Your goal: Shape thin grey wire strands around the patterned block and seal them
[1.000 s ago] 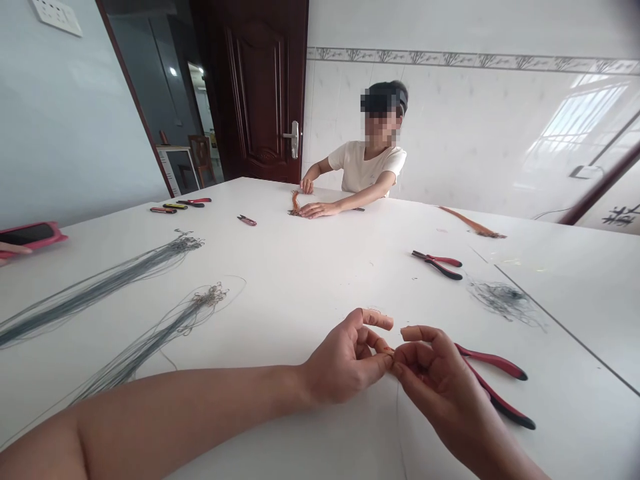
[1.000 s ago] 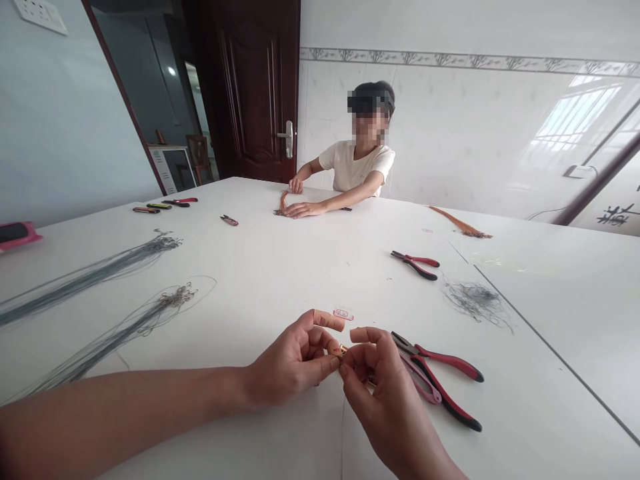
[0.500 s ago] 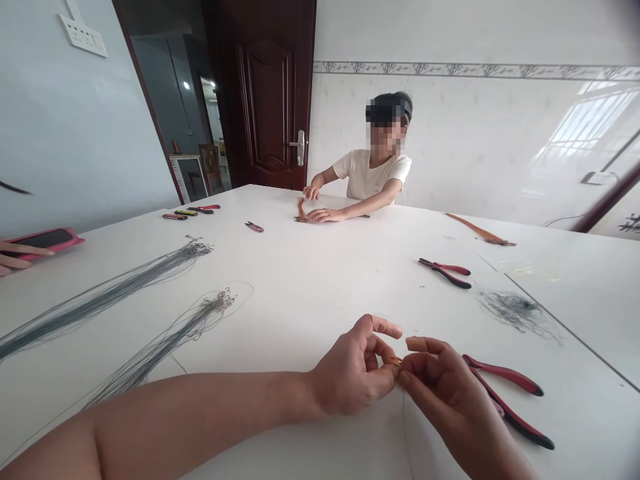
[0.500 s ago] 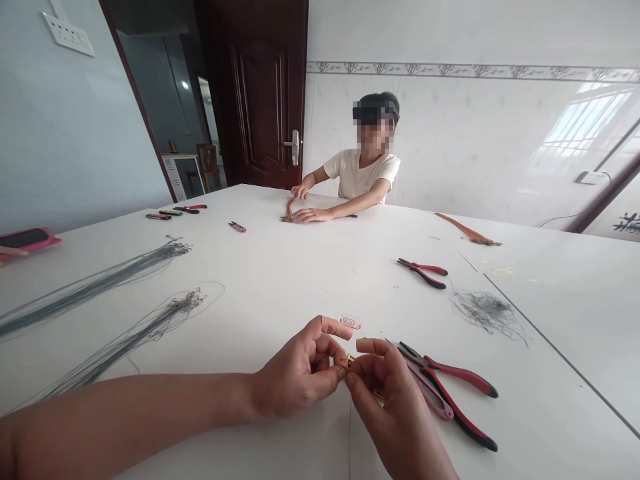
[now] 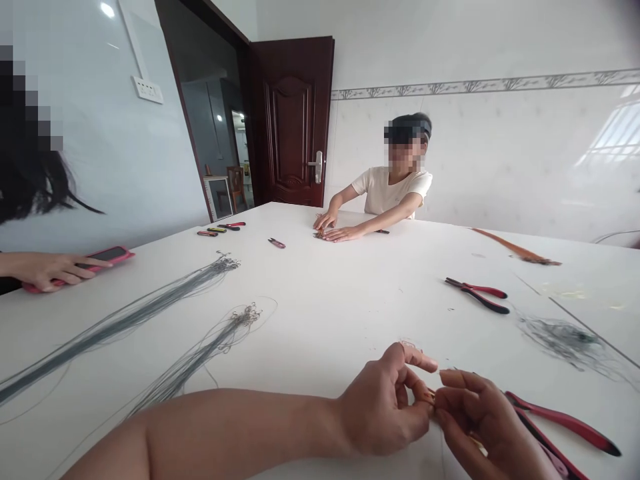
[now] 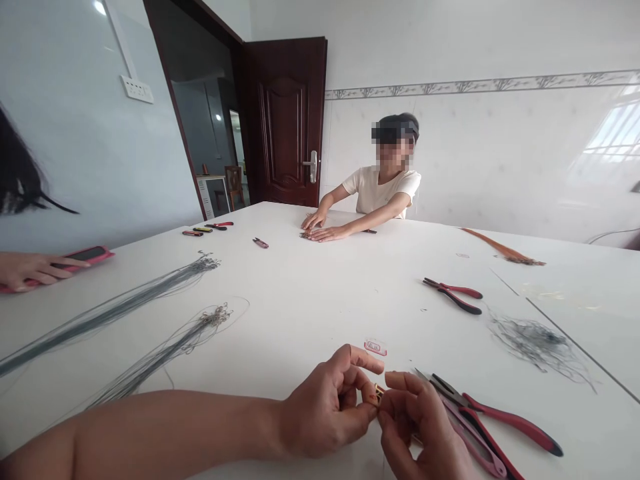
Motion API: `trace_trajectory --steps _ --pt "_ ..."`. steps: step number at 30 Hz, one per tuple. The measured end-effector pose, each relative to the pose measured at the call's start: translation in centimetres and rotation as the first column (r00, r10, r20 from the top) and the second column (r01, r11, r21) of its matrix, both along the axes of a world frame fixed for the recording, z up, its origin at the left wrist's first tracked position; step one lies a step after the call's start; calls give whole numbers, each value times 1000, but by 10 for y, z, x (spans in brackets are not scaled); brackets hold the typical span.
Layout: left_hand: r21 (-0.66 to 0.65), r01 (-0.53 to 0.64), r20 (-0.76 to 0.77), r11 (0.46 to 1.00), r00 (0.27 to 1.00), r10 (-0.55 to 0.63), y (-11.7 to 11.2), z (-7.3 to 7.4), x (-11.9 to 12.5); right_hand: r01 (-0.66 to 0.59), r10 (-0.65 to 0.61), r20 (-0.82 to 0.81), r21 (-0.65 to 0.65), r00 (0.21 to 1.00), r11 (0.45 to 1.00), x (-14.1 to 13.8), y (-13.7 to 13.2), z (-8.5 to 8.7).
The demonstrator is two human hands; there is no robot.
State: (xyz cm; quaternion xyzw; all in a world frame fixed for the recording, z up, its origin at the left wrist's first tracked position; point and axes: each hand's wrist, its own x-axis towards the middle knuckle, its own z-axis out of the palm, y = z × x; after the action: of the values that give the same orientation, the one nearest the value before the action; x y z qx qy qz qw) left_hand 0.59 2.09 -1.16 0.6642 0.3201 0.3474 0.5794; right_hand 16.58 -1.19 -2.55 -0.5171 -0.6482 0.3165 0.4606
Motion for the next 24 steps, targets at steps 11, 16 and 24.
trace_trajectory --steps 11,16,24 --pt "-115 -30 59 993 998 37 4 15 1 29 -56 -210 -129 976 991 -10 -7 21" --pt "-120 -28 56 992 998 35 4 17 0 17 -75 -265 -217 961 976 -8 -8 28" --pt "-112 -33 48 993 998 38 3 13 1 -6 -75 -294 -264 953 964 -10 -7 29"
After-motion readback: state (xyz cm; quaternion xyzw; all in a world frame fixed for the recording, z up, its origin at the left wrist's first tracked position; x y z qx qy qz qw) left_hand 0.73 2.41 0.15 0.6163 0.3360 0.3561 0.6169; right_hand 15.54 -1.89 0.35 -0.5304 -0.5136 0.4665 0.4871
